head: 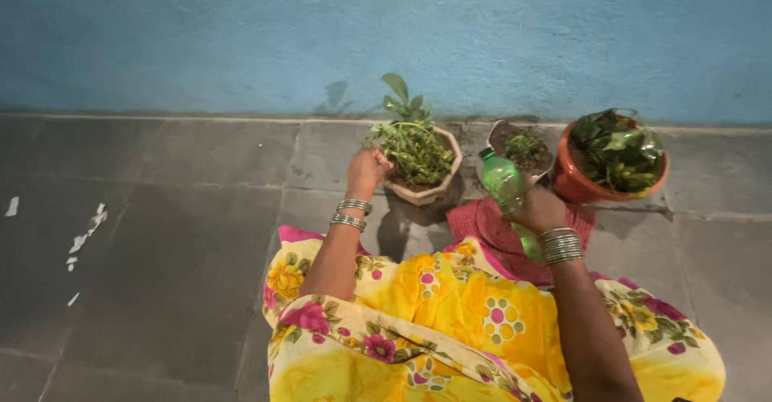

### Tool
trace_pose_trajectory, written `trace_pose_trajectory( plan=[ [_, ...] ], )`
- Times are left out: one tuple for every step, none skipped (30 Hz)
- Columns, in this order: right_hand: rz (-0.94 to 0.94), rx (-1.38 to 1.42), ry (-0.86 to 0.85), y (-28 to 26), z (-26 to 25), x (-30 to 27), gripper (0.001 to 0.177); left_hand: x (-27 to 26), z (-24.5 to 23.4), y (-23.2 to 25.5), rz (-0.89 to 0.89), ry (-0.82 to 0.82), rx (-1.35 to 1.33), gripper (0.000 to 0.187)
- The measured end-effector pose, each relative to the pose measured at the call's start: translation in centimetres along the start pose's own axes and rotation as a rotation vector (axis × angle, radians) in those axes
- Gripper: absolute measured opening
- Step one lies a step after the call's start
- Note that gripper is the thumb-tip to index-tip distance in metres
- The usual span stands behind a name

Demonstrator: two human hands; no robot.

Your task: The person sits on the floor and waters three potted plants using a green plastic bottle. They pour water into each pot in sequence, repeating the cycle multiple times.

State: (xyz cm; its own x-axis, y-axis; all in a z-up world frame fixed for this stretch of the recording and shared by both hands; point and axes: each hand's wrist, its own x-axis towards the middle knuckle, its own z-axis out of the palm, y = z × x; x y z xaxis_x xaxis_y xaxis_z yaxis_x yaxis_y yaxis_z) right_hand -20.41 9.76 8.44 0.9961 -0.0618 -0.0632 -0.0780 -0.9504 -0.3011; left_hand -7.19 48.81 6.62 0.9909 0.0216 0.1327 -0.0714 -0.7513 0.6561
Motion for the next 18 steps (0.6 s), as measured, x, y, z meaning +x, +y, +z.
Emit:
trace_pose_trajectory(
  plan=[
    [-0.027, -0.012, 0.005, -1.1, 0.0, -0.1, 0.105, 0.2, 0.5, -0.8, -0.003, 0.007, 0.007, 0.024],
    [-0.044, -0.008, -0.005, -2.2, 0.1, -0.3, 0.103, 0.2, 1.1, -1.6, -0.006, 0.014, 0.014, 0.023],
    [-0.061, -0.004, -0.015, -3.2, 0.0, -0.6, 0.101, 0.2, 1.6, -2.3, -0.01, 0.021, 0.021, 0.022],
    [-0.077, 0.001, -0.025, -4.1, 0.0, -0.8, 0.099, 0.2, 2.1, -3.1, -0.009, -0.037, 0.045, 0.025],
    [-0.081, -0.005, -0.036, -5.0, 0.1, -1.0, 0.098, 0.1, 2.5, -3.8, -0.008, -0.095, 0.068, 0.027],
    [-0.086, -0.009, -0.044, -5.8, 0.2, -1.1, 0.097, 0.1, 2.8, -4.3, -0.005, -0.152, 0.092, 0.03],
    [-0.091, -0.014, -0.051, -6.5, 0.4, -1.3, 0.097, -0.1, 3.2, -4.7, 0.013, -0.171, 0.107, 0.024],
    [-0.089, -0.027, -0.06, -7.1, 0.6, -1.5, 0.097, -0.4, 3.7, -4.9, 0.03, -0.192, 0.122, 0.019],
    [-0.087, -0.04, -0.069, -7.6, 0.9, -1.6, 0.098, -0.6, 4.0, -4.9, 0.048, -0.213, 0.137, 0.013],
    [-0.086, -0.052, -0.078, -7.8, 1.2, -1.6, 0.099, -0.5, 4.3, -4.7, 0.02, -0.238, 0.176, 0.014],
    [-0.099, -0.033, -0.077, -8.0, 1.6, -1.6, 0.106, -0.2, 4.6, -4.3, -0.008, -0.264, 0.215, 0.015],
    [-0.112, -0.014, -0.075, -8.2, 2.0, -1.6, 0.113, -0.1, 4.6, -3.9, -0.035, -0.289, 0.252, 0.016],
    [-0.125, 0.004, -0.074, -8.4, 2.5, -1.5, 0.12, -0.3, 4.5, -3.8, -0.063, -0.299, 0.21, 0.023],
    [-0.128, -0.016, -0.075, -8.6, 2.8, -1.3, 0.119, -0.5, 4.4, -3.8, -0.089, -0.308, 0.167, 0.031],
    [-0.131, -0.035, -0.077, -8.7, 3.1, -1.2, 0.119, -0.6, 4.5, -3.8, -0.115, -0.317, 0.125, 0.039],
    [-0.135, -0.054, -0.08, -8.9, 3.3, -1.0, 0.118, -0.4, 4.8, -3.8, -0.125, -0.342, 0.082, 0.041],
    [-0.152, -0.032, -0.063, -9.0, 3.5, -0.9, 0.116, -0.2, 5.5, -4.0, -0.134, -0.366, 0.04, 0.044],
    [-0.168, -0.009, -0.046, -9.2, 3.7, -0.9, 0.114, 0.0, 6.4, -4.2, -0.143, -0.391, -0.003, 0.047]
  ],
)
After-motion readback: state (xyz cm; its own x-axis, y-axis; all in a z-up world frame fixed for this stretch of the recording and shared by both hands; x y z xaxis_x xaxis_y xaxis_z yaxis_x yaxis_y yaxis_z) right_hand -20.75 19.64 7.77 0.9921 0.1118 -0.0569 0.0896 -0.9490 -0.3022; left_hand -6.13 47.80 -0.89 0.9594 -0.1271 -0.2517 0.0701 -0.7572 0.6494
